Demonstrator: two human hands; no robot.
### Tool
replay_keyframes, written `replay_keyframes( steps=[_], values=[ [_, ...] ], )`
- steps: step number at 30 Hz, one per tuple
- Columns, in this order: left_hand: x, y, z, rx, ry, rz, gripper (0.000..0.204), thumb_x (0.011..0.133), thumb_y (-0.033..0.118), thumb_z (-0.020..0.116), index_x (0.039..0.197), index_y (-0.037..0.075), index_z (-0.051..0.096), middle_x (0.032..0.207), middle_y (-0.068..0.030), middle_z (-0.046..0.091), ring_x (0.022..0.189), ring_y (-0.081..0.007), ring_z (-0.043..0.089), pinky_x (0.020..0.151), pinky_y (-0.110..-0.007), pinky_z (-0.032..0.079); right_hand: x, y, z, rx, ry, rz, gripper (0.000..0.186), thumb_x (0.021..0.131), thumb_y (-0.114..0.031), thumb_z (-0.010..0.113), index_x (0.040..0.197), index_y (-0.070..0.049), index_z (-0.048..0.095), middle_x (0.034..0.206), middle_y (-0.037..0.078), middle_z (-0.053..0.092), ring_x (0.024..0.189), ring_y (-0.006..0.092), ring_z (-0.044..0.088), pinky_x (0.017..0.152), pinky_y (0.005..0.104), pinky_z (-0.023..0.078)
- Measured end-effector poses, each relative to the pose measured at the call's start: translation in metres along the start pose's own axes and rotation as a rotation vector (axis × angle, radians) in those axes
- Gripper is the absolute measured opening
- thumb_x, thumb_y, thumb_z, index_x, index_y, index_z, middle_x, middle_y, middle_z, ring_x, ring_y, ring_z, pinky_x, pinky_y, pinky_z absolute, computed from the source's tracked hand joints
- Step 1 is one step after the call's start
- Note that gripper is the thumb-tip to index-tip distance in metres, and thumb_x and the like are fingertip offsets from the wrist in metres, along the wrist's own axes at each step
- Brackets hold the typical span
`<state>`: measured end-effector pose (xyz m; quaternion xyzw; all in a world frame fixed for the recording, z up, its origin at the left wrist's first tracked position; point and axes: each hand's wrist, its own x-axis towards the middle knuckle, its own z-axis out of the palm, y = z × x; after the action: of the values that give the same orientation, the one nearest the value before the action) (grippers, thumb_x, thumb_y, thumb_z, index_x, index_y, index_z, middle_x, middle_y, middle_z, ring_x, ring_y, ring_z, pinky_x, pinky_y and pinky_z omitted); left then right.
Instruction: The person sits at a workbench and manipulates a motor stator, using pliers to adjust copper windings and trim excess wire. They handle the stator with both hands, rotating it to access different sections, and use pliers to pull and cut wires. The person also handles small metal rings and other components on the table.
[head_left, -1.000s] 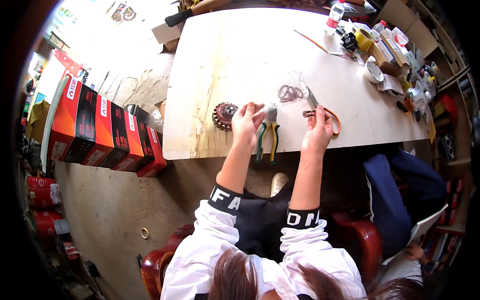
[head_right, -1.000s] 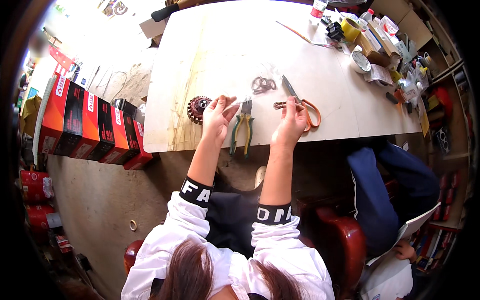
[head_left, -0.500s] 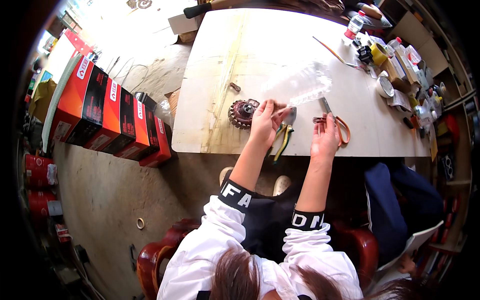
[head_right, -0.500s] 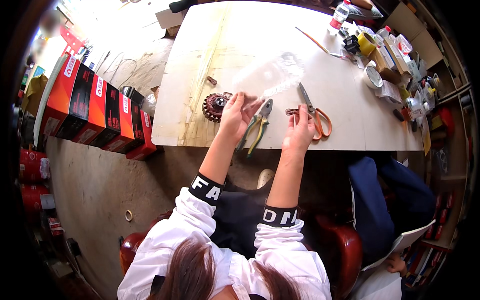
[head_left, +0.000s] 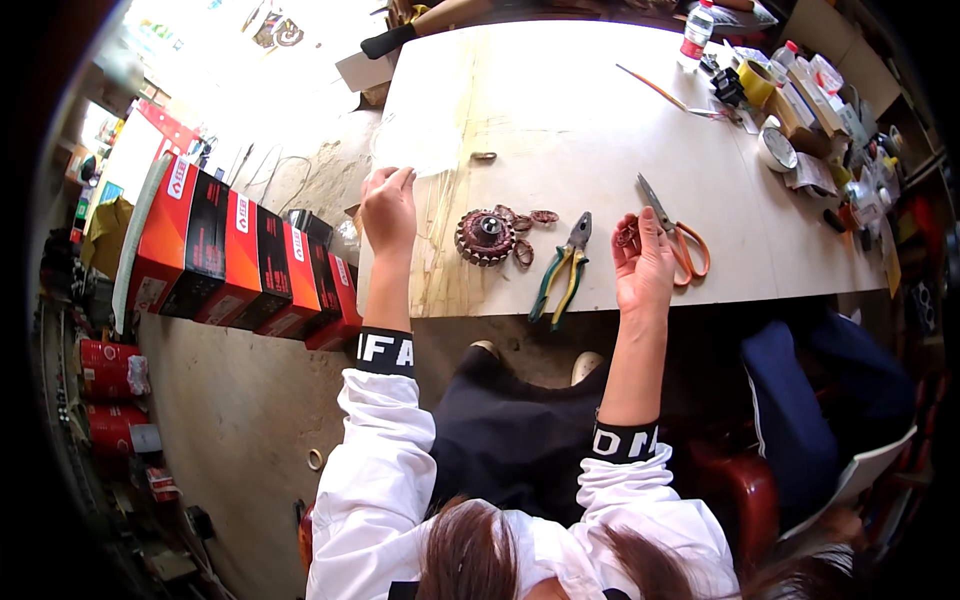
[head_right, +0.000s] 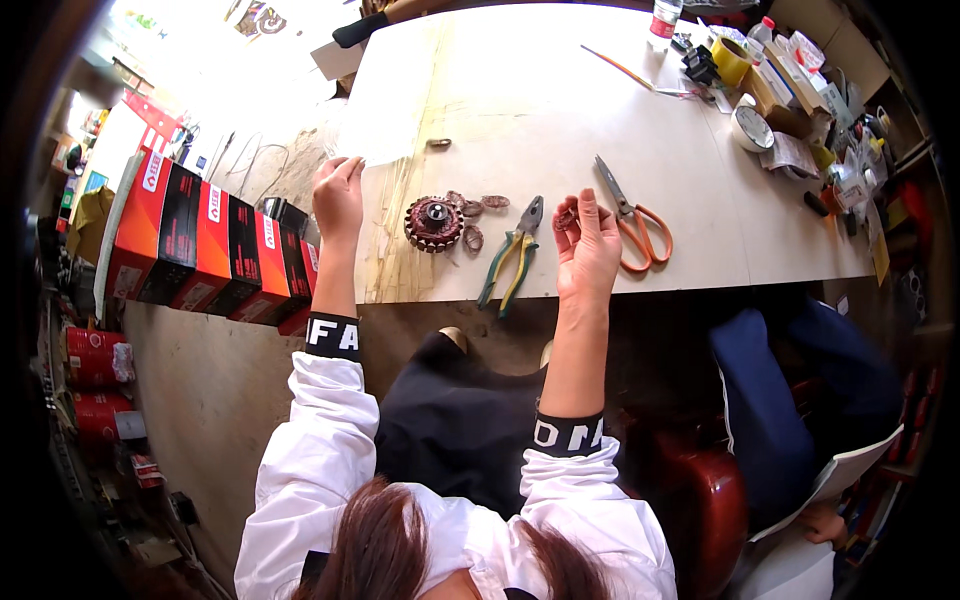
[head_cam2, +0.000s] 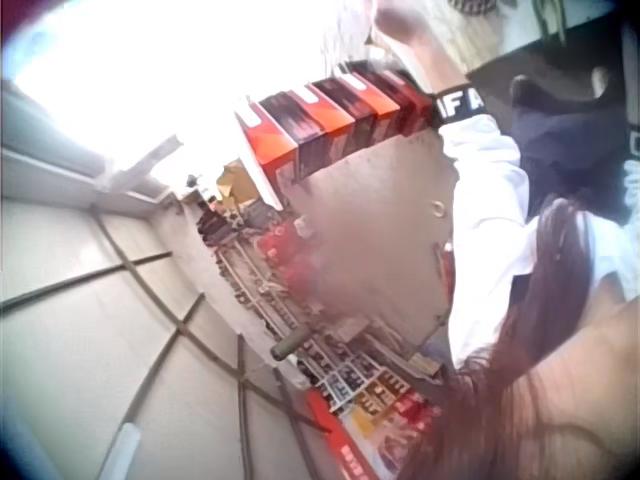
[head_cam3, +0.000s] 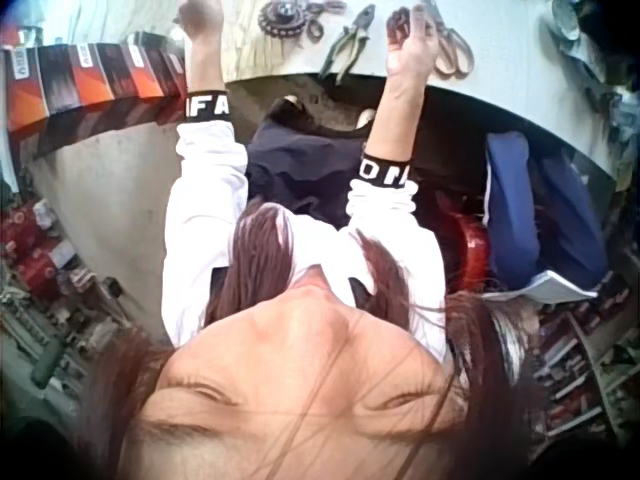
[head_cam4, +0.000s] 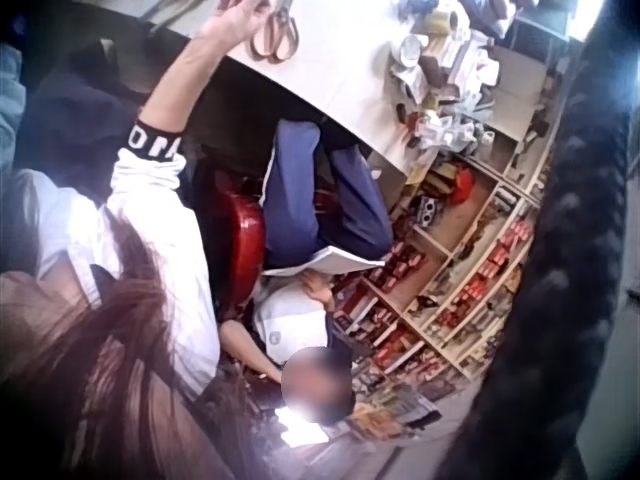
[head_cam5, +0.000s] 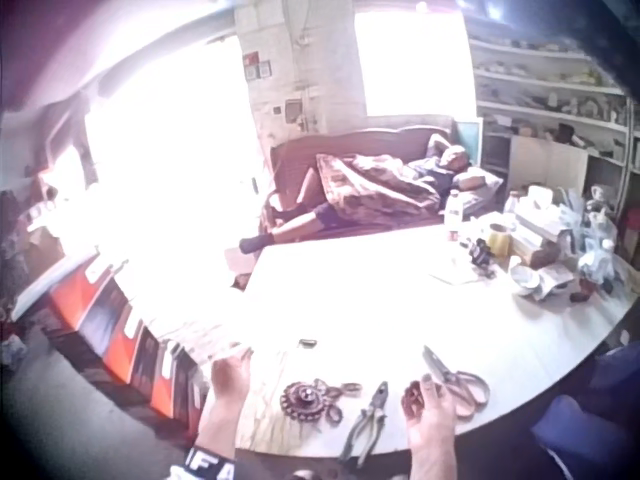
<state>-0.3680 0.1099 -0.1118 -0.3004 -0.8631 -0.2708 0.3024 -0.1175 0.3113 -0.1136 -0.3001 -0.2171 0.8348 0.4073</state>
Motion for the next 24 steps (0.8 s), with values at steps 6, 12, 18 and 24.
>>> replay_keyframes(
  steps=[6, 12, 18, 24],
  values=[
    [0.02, 0.016, -0.009, 0.119, -0.061, 0.169, 0.009, 0.084, 0.01, 0.068, 0.091, 0.01, 0.072, 0.099, -0.0058, 0.066, 0.1, -0.0264, 0.061, 0.083, -0.036, 0.052, 0.0, -0.001, 0.001, -0.01, 0.014, 0.015, 0.024, 0.087, -0.021, 0.074, 0.093, -0.008, 0.054, 0.085, 0.002, 0.065, 0.076, 0.0111, 0.064, 0.07, 0.0248, 0.057],
    [0.04, 0.02, -0.006, 0.176, -0.122, 0.202, 0.035, 0.078, 0.006, 0.07, 0.113, 0.009, 0.065, 0.116, -0.0102, 0.06, 0.115, -0.0297, 0.055, 0.097, -0.039, 0.047, -0.002, -0.006, 0.001, 0.01, 0.02, 0.026, 0.023, 0.088, -0.022, 0.073, 0.095, -0.008, 0.055, 0.086, 0.002, 0.064, 0.077, 0.0095, 0.063, 0.071, 0.0248, 0.058],
    [0.039, 0.067, 0.005, 0.026, 0.084, 0.294, 0.04, 0.077, 0.003, 0.067, 0.117, 0.005, 0.059, 0.122, -0.0143, 0.053, 0.115, -0.0321, 0.054, 0.097, -0.042, 0.049, -0.004, -0.009, 0.002, -0.025, 0.083, 0.025, 0.019, 0.092, -0.022, 0.067, 0.095, -0.008, 0.056, 0.09, 0.001, 0.063, 0.072, 0.0061, 0.057, 0.064, 0.0203, 0.052],
    [0.061, 0.077, 0.105, 0.079, -0.507, 0.24, 0.025, 0.087, 0.017, 0.064, 0.107, 0.002, 0.065, 0.116, -0.0183, 0.061, 0.105, -0.0347, 0.062, 0.087, -0.043, 0.053, -0.009, -0.008, 0.011, -0.027, 0.093, 0.033, 0.017, 0.1, -0.023, 0.056, 0.098, -0.006, 0.055, 0.076, -0.004, 0.048, 0.059, 0.0032, 0.034, 0.05, 0.0201, 0.029]
  ],
)
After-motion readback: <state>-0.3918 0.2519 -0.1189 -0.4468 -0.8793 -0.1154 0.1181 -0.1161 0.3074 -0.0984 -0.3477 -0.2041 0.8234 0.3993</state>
